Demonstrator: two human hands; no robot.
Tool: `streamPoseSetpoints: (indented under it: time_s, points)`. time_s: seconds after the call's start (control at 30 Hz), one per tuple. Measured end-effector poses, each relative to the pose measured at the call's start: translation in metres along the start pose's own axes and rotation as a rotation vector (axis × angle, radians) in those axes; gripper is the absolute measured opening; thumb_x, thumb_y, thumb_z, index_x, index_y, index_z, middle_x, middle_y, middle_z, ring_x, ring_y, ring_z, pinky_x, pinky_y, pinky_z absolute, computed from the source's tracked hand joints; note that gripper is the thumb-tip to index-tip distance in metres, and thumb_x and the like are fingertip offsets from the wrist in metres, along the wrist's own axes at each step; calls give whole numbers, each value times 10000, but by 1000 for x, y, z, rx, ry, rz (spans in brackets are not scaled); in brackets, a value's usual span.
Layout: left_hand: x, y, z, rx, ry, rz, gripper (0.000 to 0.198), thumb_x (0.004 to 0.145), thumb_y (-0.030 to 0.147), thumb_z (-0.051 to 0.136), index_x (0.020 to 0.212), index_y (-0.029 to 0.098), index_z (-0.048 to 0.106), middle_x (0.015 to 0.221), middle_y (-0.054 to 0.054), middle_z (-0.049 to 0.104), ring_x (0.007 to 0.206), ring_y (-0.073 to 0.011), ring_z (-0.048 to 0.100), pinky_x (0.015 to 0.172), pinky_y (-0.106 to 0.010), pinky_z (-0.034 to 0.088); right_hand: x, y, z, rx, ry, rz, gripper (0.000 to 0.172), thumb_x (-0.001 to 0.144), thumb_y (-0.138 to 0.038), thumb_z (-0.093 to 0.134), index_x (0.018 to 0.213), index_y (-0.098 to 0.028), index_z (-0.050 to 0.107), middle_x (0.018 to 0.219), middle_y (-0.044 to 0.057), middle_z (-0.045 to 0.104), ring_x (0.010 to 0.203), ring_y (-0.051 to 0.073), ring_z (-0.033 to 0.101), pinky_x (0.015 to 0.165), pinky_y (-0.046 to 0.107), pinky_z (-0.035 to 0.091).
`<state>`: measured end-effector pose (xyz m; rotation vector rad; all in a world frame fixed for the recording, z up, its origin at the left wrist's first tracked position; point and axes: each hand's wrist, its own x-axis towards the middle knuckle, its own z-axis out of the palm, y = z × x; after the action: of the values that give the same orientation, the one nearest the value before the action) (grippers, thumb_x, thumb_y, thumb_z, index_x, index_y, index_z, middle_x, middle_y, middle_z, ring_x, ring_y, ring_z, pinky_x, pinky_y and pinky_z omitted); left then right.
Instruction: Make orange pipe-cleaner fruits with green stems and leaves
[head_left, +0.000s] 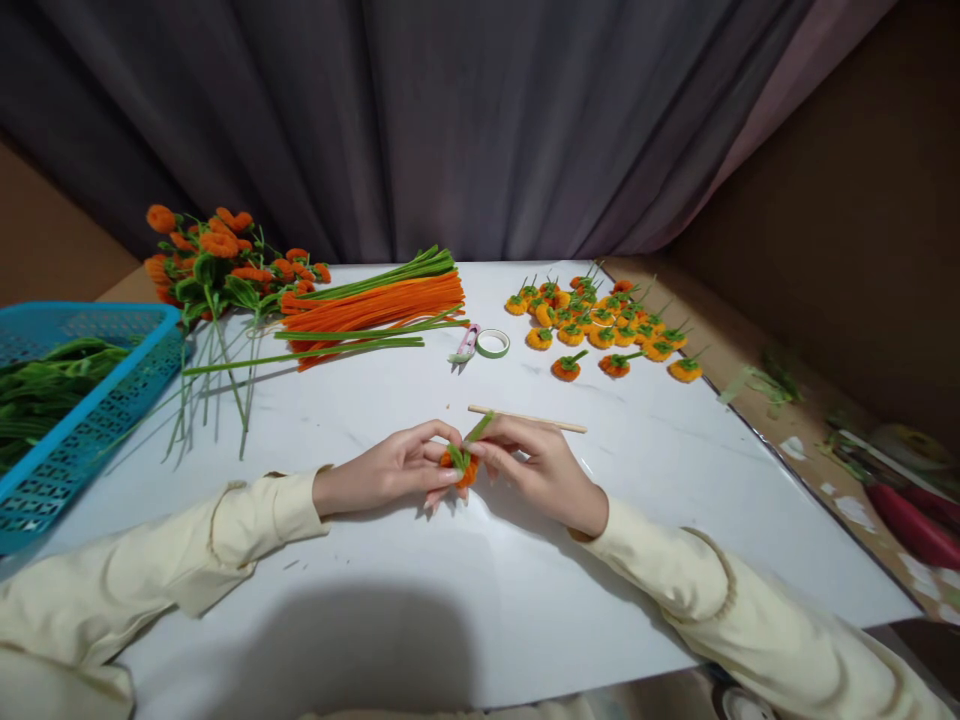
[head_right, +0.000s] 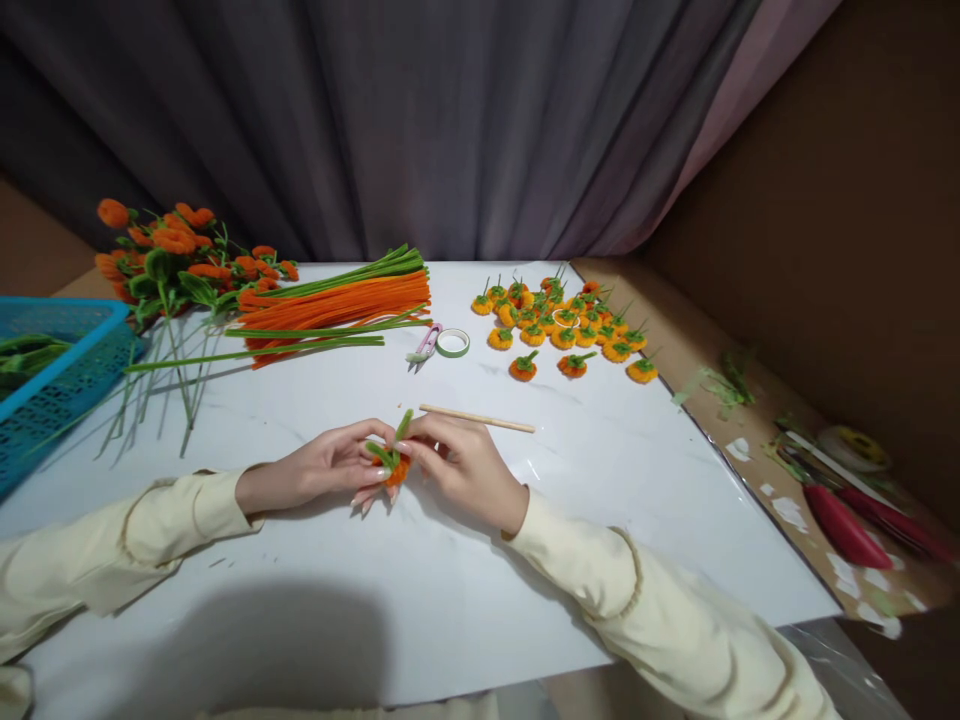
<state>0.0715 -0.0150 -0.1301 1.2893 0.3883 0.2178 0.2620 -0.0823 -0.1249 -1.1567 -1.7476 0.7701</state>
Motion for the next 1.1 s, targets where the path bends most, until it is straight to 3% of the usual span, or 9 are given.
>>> streamPoseSetpoints:
  time_s: [0.13,0.27,0.43,0.63,0.83,1.1]
  points:
    - [2,0,-1,-41,11,-3,227,846,275,580,1004,153,473,803,-49,619,560,-88,504,558,-254,449,6,1,-12,-108,0,-7,169,883,-298,532,801,-162,588,663,-3,607,562,91,528,531,194,410]
    - [5,3,-1,-124,62,-19,214,820,257,603,974,137,516,772,-39,597,570,-95,517,546,-242,435,13,9,-34,-413,-54,-1,249,900,-351,500,776,-161,602,713,23,622,600,111,529,564,218,401]
    - [5,6,-3,-191,83,-43,204,801,207,608,975,131,534,815,-55,612,586,-94,526,558,-235,429,14,23,-45,-733,-159,8,223,866,-365,553,837,-149,602,892,97,597,796,190,545,663,279,430]
    - [6,0,-5,-184,57,13,328,831,209,600,1118,175,445,863,-79,640,599,-108,557,585,-254,447,12,9,-39,-483,-225,-72,132,895,-242,493,843,-168,589,837,80,592,784,180,546,698,294,448]
    - [5,-4,-7,-107,-4,43,250,856,257,588,1051,160,466,866,-80,650,619,-109,580,615,-265,458,10,-7,-34,-195,-286,-73,69,862,-195,552,831,-159,602,806,52,612,717,140,561,679,263,456]
    - [3,-4,-8,-116,-72,39,213,866,273,576,1022,145,509,901,-101,662,629,-114,585,613,-270,465,9,-4,-26,-107,-276,-13,135,842,-271,599,790,-148,621,757,33,602,652,118,551,621,233,436]
